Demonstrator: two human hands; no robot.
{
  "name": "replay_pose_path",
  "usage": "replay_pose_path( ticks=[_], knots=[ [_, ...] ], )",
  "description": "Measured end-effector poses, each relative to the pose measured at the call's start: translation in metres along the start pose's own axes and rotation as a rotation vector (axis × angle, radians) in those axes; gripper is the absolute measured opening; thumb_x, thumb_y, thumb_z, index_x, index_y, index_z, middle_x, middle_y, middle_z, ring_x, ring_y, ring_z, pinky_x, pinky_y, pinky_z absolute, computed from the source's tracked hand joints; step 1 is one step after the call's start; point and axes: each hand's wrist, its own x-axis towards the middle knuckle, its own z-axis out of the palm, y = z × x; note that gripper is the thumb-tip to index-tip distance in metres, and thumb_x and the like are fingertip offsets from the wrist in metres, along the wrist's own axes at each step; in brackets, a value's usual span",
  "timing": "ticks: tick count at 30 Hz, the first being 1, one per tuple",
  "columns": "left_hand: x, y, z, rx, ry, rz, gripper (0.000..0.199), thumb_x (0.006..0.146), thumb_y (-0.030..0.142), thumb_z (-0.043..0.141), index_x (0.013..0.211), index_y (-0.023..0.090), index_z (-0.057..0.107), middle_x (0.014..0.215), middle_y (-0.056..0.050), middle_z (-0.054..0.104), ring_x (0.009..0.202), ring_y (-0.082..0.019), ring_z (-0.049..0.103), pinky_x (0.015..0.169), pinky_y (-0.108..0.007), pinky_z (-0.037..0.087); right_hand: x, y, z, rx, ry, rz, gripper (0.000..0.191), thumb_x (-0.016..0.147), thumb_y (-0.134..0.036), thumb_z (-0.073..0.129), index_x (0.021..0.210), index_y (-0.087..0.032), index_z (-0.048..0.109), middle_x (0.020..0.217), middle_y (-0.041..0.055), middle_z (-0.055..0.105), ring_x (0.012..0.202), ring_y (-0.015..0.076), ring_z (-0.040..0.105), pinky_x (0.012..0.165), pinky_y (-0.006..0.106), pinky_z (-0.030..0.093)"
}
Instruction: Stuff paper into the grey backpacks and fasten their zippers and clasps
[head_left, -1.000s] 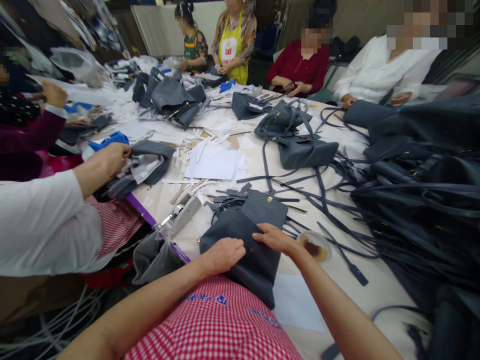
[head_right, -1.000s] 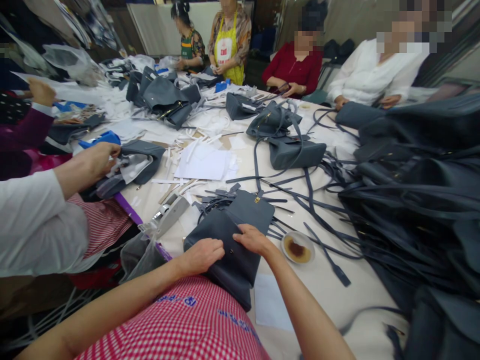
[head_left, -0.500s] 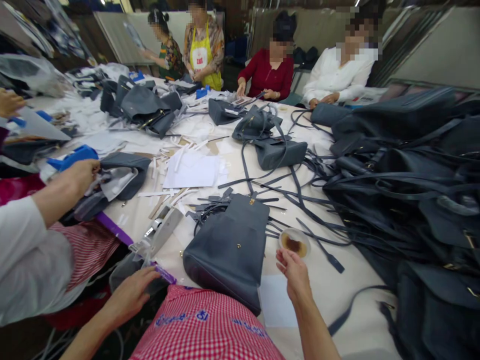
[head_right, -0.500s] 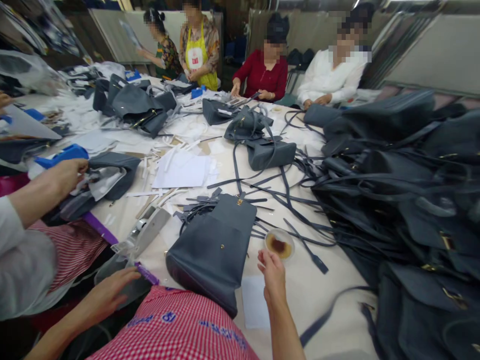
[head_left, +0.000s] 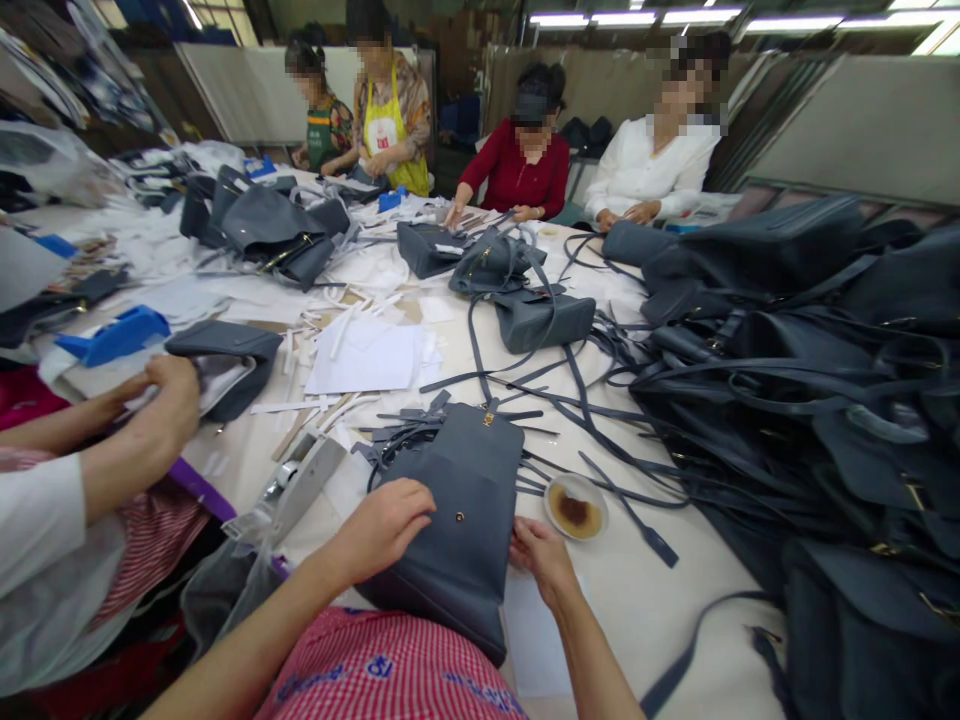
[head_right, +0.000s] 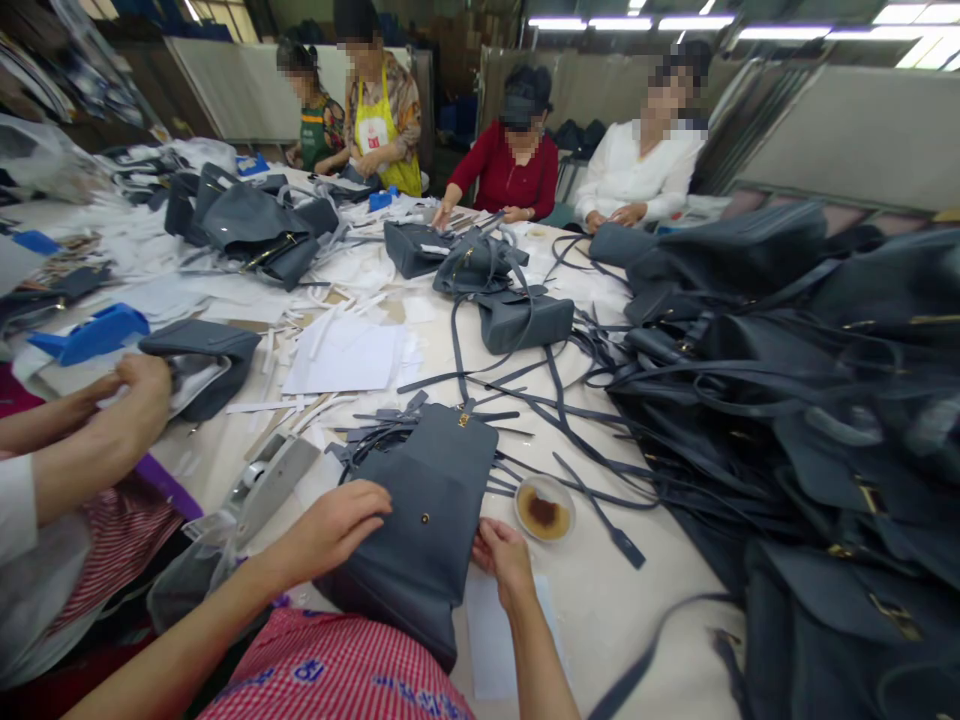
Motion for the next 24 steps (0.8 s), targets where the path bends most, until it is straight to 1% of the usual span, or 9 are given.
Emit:
replay_pose_path(
  ticks=[3, 7, 8, 10, 13, 15, 17, 20, 24],
  knots=[
    [0.047, 0.012, 0.016, -0.103, -0.003, 0.159, 0.022, 0.094, 0.019, 0.041, 0.096, 0.019, 0.063, 0.107, -0.006, 0.067, 0.103, -0.017, 0.059, 0.094, -0.029, 0.046, -0.002, -0.025, 0.003, 0.004, -0.010, -0.119, 0.049, 0.048, -0.056, 0.080, 0.076, -0.021, 0.061, 0.071, 0.0032, 0.065, 0.068, 0.0207, 0.063, 0.071, 0.037, 0.054],
    [0.096, 0.021, 0.029, -0.192, -0.003, 0.187, 0.025, 0.094, 0.018, 0.040, 0.105, 0.017, 0.062, 0.117, -0.009, 0.065, 0.112, -0.018, 0.057, 0.101, -0.030, 0.042, -0.019, -0.065, 0.016, 0.014, -0.088, -0.268, 0.044, 0.051, -0.049, 0.085, 0.077, -0.022, 0.061, 0.070, 0.0003, 0.063, 0.068, 0.0181, 0.059, 0.067, 0.032, 0.053],
    [0.103, 0.023, 0.028, -0.206, -0.043, 0.190, 0.025, 0.094, 0.019, 0.040, 0.106, 0.016, 0.062, 0.117, -0.009, 0.065, 0.112, -0.019, 0.057, 0.101, -0.030, 0.041, -0.026, -0.073, 0.020, 0.017, -0.109, -0.291, 0.043, 0.052, -0.048, 0.085, 0.076, -0.022, 0.062, 0.070, -0.0003, 0.063, 0.067, 0.0171, 0.059, 0.066, 0.031, 0.052],
    [0.109, 0.025, 0.022, -0.241, -0.184, 0.211, 0.026, 0.094, 0.021, 0.040, 0.102, 0.016, 0.064, 0.110, -0.008, 0.068, 0.107, -0.020, 0.059, 0.098, -0.030, 0.043, -0.041, -0.083, 0.024, 0.029, -0.146, -0.323, 0.038, 0.057, -0.046, 0.085, 0.075, -0.021, 0.062, 0.070, -0.0009, 0.063, 0.067, 0.0156, 0.059, 0.066, 0.030, 0.053],
    [0.101, 0.026, 0.007, -0.329, -0.386, 0.267, 0.027, 0.094, 0.026, 0.042, 0.089, 0.017, 0.066, 0.102, -0.007, 0.069, 0.104, -0.020, 0.060, 0.094, -0.029, 0.044, -0.064, -0.086, 0.026, 0.089, -0.188, -0.327, 0.031, 0.063, -0.041, 0.084, 0.074, -0.021, 0.063, 0.075, 0.0000, 0.067, 0.069, 0.0148, 0.062, 0.067, 0.029, 0.055],
    [0.088, 0.027, 0.000, -0.395, -0.414, 0.269, 0.023, 0.092, 0.025, 0.045, 0.088, 0.017, 0.066, 0.111, -0.008, 0.066, 0.111, -0.021, 0.057, 0.098, -0.029, 0.041, -0.076, -0.081, 0.027, 0.155, -0.203, -0.286, 0.028, 0.064, -0.038, 0.084, 0.074, -0.020, 0.063, 0.080, 0.0008, 0.068, 0.072, 0.0146, 0.064, 0.068, 0.029, 0.057],
    [0.071, 0.030, -0.001, -0.442, -0.375, 0.224, 0.021, 0.091, 0.023, 0.046, 0.087, 0.016, 0.065, 0.114, -0.010, 0.063, 0.113, -0.021, 0.055, 0.099, -0.029, 0.040, -0.087, -0.076, 0.028, 0.215, -0.207, -0.228, 0.027, 0.065, -0.035, 0.084, 0.074, -0.020, 0.064, 0.083, 0.0004, 0.069, 0.073, 0.0136, 0.065, 0.070, 0.028, 0.058],
    [0.048, 0.038, 0.006, -0.497, -0.268, 0.132, 0.022, 0.093, 0.021, 0.044, 0.082, 0.016, 0.062, 0.104, -0.008, 0.064, 0.107, -0.019, 0.056, 0.097, -0.029, 0.040, -0.101, -0.070, 0.030, 0.264, -0.209, -0.167, 0.026, 0.066, -0.034, 0.085, 0.077, -0.020, 0.066, 0.082, -0.0003, 0.070, 0.072, 0.0121, 0.066, 0.070, 0.025, 0.058],
    [0.021, 0.051, 0.011, -0.568, -0.218, 0.100, 0.015, 0.091, 0.022, 0.049, 0.084, 0.016, 0.061, 0.102, -0.006, 0.062, 0.103, -0.018, 0.055, 0.093, -0.028, 0.041, -0.121, -0.066, 0.032, 0.255, -0.225, -0.134, 0.027, 0.065, -0.034, 0.085, 0.079, -0.019, 0.066, 0.080, 0.0014, 0.072, 0.070, 0.0124, 0.067, 0.067, 0.024, 0.059]
  ],
)
